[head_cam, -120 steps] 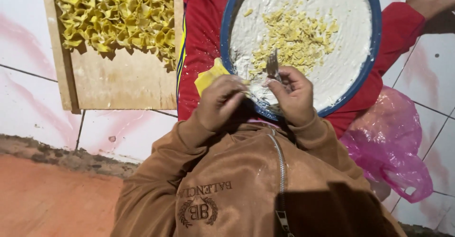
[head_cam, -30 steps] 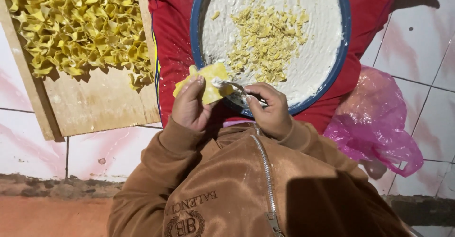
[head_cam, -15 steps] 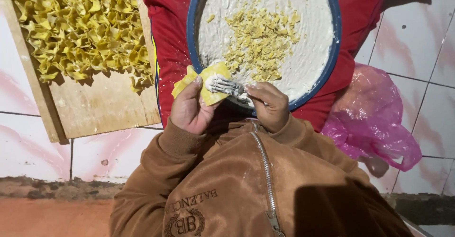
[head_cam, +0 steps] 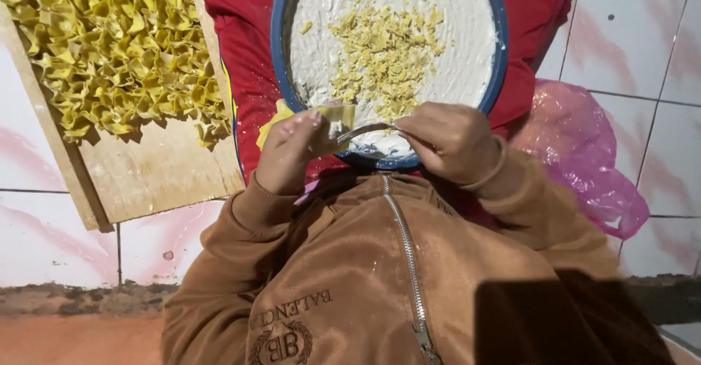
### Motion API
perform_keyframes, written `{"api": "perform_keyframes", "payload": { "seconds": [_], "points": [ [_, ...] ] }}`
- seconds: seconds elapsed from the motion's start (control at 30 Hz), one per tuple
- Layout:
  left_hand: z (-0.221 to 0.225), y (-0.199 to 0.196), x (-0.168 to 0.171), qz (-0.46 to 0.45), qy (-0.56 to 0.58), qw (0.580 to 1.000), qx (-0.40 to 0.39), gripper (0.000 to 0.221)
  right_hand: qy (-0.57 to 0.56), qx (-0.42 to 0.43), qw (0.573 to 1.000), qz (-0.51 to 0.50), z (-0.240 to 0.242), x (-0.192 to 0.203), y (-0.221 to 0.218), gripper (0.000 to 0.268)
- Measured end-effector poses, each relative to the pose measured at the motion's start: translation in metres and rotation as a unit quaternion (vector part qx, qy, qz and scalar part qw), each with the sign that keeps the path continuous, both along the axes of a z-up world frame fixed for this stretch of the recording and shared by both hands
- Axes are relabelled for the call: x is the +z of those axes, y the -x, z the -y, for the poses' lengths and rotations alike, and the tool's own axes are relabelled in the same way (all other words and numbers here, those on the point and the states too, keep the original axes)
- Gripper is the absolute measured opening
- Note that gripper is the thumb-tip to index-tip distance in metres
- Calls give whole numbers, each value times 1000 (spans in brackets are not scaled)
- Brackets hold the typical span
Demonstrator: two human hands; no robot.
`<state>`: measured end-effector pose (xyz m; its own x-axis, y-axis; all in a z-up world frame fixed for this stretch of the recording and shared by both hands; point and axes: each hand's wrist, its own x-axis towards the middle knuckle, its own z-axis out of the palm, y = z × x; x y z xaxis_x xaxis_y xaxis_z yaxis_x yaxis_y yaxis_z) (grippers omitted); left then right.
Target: Manually filling and folding dumplings using wrappers and a fork for the filling.
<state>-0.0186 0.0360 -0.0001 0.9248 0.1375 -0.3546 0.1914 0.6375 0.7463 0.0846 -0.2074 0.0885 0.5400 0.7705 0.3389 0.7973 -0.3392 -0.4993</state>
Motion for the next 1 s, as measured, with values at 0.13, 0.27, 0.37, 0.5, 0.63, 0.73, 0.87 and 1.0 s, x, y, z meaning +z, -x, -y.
{"api": "perform_keyframes", "payload": {
  "seconds": [0.13, 0.27, 0.37, 0.5, 0.63, 0.73, 0.87, 1.0],
  "points": [
    [3, -9, 50, 34, -110, 989, -88, 32, 79, 27, 994, 72, -5, 20, -7, 10],
    [-2, -10, 27, 56, -157, 971, -174, 43, 96, 57, 982, 152, -5, 21, -16, 17],
    [0, -5, 7, 21, -99, 981, -163, 42, 129, 56, 985, 101, -6, 29, -20, 18],
    [-1, -3, 21, -24, -4, 991, -129, 40, 160, 38, 986, -19, 5, 30, -29, 15],
    [0, -2, 37, -13, 40, 998, -37, 36, 156, 8, 988, 20, 23, 39, -36, 8],
    [-3, 7, -59, -30, 88, 996, 0, 35, 117, -25, 992, -45, 22, 25, -23, 6],
    [10, -1, -34, -26, 82, 996, 14, 33, 117, -14, 991, -57, 4, 36, -16, 10],
    [16, -9, 28, -22, 89, 994, 56, 32, 101, -42, 991, -79, 22, 9, -25, 7]
  ]
}}
